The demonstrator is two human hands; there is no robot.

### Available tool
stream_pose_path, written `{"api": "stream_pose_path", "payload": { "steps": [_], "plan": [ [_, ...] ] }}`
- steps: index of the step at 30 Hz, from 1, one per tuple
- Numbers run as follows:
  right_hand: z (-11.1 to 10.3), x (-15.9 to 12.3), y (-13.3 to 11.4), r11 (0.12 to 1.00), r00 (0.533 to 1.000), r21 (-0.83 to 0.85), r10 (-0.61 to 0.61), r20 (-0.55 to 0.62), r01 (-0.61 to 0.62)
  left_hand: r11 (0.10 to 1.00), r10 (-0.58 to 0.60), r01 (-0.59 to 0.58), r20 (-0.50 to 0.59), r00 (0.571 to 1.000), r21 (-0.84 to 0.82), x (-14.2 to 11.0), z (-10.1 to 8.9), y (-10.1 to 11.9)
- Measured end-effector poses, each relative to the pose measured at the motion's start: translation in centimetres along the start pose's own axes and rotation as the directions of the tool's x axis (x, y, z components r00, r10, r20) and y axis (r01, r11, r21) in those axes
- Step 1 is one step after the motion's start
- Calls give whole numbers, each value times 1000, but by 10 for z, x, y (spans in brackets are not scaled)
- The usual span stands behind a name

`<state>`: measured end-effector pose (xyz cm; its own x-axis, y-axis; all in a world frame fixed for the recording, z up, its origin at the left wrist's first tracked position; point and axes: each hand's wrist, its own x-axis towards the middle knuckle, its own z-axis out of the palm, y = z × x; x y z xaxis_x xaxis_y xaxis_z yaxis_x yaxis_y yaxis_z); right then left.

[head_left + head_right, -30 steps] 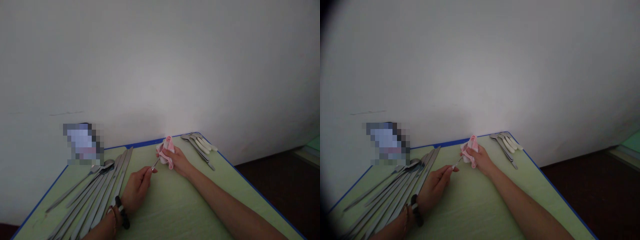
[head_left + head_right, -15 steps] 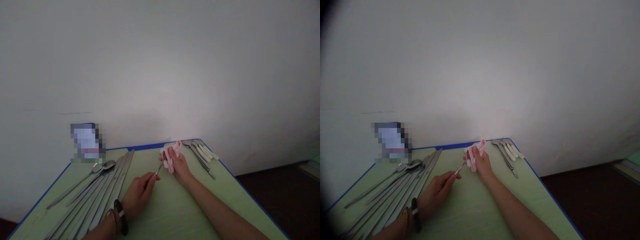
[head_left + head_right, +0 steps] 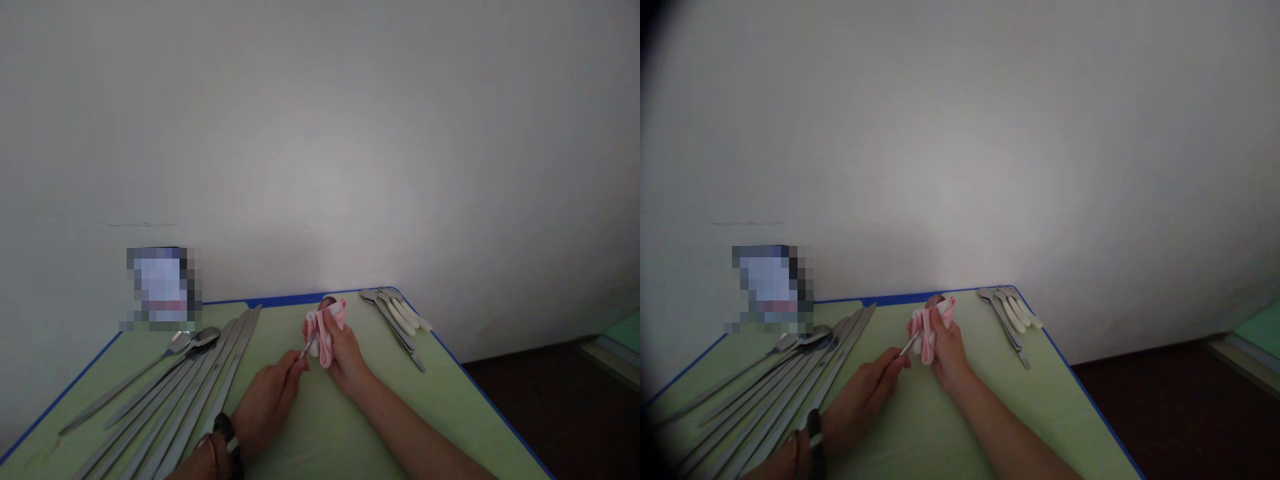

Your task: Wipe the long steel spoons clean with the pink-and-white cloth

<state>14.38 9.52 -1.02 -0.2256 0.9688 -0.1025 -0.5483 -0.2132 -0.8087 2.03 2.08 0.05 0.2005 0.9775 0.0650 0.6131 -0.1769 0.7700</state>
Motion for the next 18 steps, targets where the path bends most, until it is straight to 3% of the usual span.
{"api": "stream_pose_path", "payload": {
  "steps": [10, 15, 18],
  "plan": [
    [-19, 13, -9, 946, 980, -263, -200, -8, 191, 999, -11, 11, 6, 1000, -36, -4, -1, 1],
    [-12, 8, -9, 969, 980, -165, -195, -45, 186, 994, -29, 31, 20, 999, -104, -2, -1, 0],
    [-2, 0, -7, 986, 994, -129, -106, -35, 101, 996, -13, 14, 18, 1000, -89, 2, 0, -1]
  ]
}}
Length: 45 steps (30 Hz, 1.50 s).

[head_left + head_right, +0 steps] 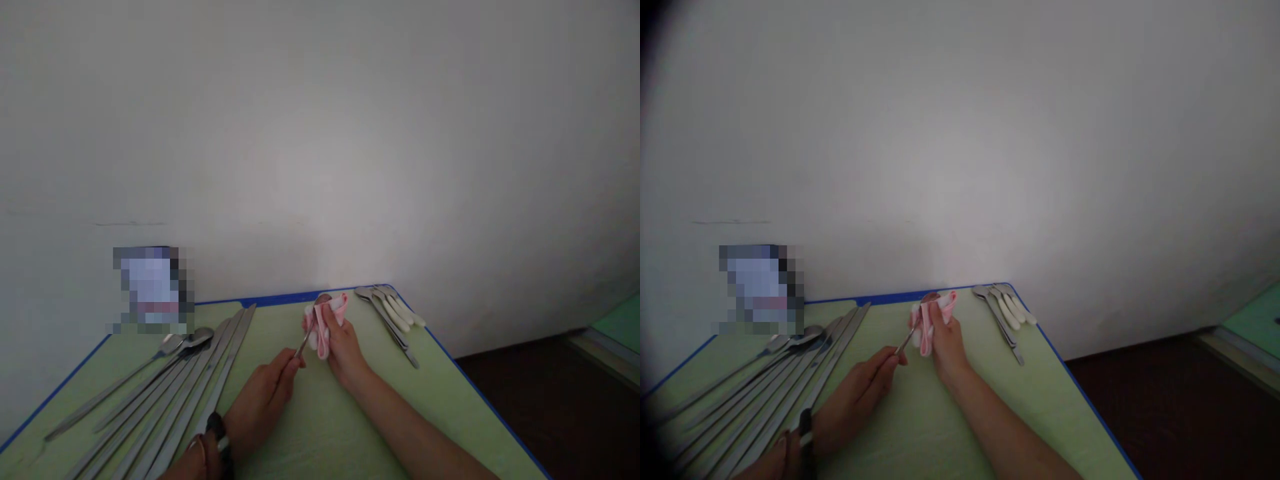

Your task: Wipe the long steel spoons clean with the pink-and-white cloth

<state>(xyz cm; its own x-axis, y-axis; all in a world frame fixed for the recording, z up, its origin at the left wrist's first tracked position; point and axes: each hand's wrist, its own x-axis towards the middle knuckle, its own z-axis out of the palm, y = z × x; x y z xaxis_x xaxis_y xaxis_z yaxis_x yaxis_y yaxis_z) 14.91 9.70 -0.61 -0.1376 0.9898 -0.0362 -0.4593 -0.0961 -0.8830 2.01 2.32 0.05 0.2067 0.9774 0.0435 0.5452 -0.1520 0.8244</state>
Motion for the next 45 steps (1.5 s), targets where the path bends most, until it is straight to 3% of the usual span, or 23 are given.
{"api": "stream_pose_path", "payload": {
  "steps": [6, 11, 15, 19, 23, 27, 34, 40, 45],
  "plan": [
    [8, -11, 4, 985, 966, 19, 163, 201, -171, 999, -11, 11, -16, 1000, -50, 3, 3, -4],
    [-2, 1, 3, 994, 996, 82, 74, 57, -78, 998, -32, 34, 47, 998, -52, -2, 1, -3],
    [-17, 12, 0, 991, 999, -127, -45, 29, 48, 989, -81, 91, 86, 993, -119, -6, -2, -4],
    [-24, 15, -4, 973, 998, -221, -49, 44, 58, 986, -80, 91, 84, 993, -143, -8, -5, -7],
    [-19, 11, -5, 987, 999, -154, -40, 33, 44, 990, -62, 72, 90, 994, -117, -7, -5, -7],
    [-8, 4, -2, 998, 1000, -56, 1, -5, -1, 1000, 12, -13, 74, 997, 18, -6, -2, -4],
    [6, -6, 3, 988, 992, 95, 115, 54, -120, 996, 25, -29, 53, 998, 90, -3, 3, -6],
    [3, -2, 3, 987, 991, 106, 118, 62, -125, 992, 26, -28, 20, 999, 125, 1, 1, -6],
    [-7, 9, 2, 982, 996, 173, 77, -34, -70, 985, 76, -89, 94, 993, 149, -2, -1, -1]
  ]
}}
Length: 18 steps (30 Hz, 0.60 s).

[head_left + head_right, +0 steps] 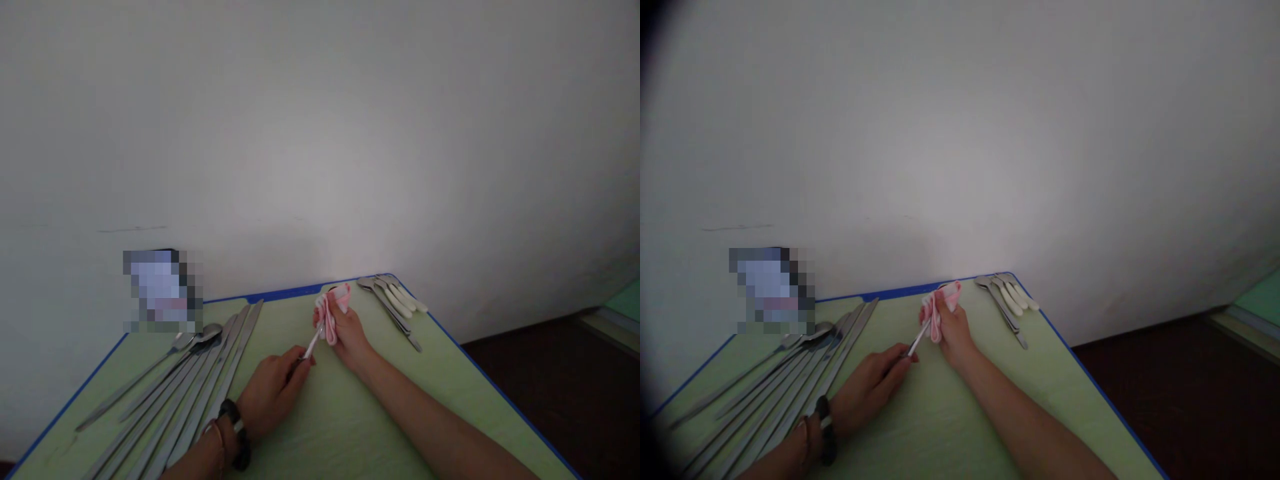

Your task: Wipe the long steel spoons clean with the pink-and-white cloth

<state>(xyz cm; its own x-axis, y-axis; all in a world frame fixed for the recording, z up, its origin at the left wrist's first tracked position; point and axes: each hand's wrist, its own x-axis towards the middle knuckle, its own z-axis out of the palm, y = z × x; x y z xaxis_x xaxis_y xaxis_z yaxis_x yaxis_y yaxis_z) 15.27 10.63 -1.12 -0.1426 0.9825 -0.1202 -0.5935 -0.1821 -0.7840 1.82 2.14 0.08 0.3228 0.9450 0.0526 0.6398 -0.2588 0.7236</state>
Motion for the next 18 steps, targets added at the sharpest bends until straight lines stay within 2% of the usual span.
{"api": "stream_pose_path", "payload": {
  "steps": [4, 11, 15, 18],
  "plan": [
    [-4, 4, -3, 999, 999, 25, -22, -24, 22, 999, 26, -24, 43, 999, -43, -2, -1, -2],
    [-5, 3, -5, 999, 1000, 46, -11, 1, 11, 986, -19, 19, -1, 1000, -165, -1, 0, -9],
    [-1, -2, 0, 999, 999, 44, 27, 27, -28, 975, -58, 57, -2, 998, -215, 2, 0, -10],
    [3, -8, 5, 997, 995, -22, 71, 73, -70, 982, -57, 56, 2, 998, -179, 3, -1, -9]
  ]
}}
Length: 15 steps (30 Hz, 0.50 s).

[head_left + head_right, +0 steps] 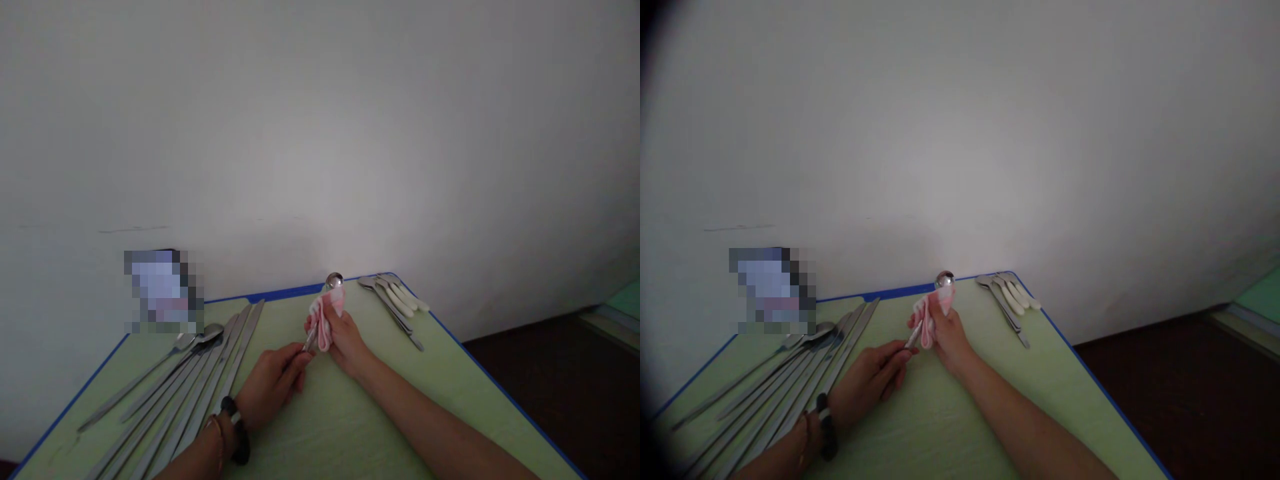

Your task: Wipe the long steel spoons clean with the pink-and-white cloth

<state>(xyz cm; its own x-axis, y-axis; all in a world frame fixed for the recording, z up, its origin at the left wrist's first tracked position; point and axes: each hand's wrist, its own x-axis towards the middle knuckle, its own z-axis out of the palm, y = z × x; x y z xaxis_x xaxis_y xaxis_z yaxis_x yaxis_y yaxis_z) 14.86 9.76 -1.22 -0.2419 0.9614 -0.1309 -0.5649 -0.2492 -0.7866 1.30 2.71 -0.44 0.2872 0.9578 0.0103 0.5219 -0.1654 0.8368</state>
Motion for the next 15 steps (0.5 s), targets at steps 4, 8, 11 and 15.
{"api": "stream_pose_path", "payload": {
  "steps": [4, 8, 11, 15],
  "plan": [
    [3, -3, 1, 1000, 1000, -21, 9, 13, -8, 996, -9, 14, -55, 998, 91, 1, 1, 2],
    [3, -3, -1, 999, 1000, -49, -5, 11, 6, 997, -42, 50, -119, 992, 64, 1, 1, 0],
    [3, -4, -2, 994, 999, -107, 21, 50, -15, 994, -77, 58, -206, 975, -97, 1, -2, -2],
    [-1, -7, -5, 968, 970, -220, 163, 179, -122, 934, -96, -50, -381, 919, -355, 4, -8, -7]
  ]
}}
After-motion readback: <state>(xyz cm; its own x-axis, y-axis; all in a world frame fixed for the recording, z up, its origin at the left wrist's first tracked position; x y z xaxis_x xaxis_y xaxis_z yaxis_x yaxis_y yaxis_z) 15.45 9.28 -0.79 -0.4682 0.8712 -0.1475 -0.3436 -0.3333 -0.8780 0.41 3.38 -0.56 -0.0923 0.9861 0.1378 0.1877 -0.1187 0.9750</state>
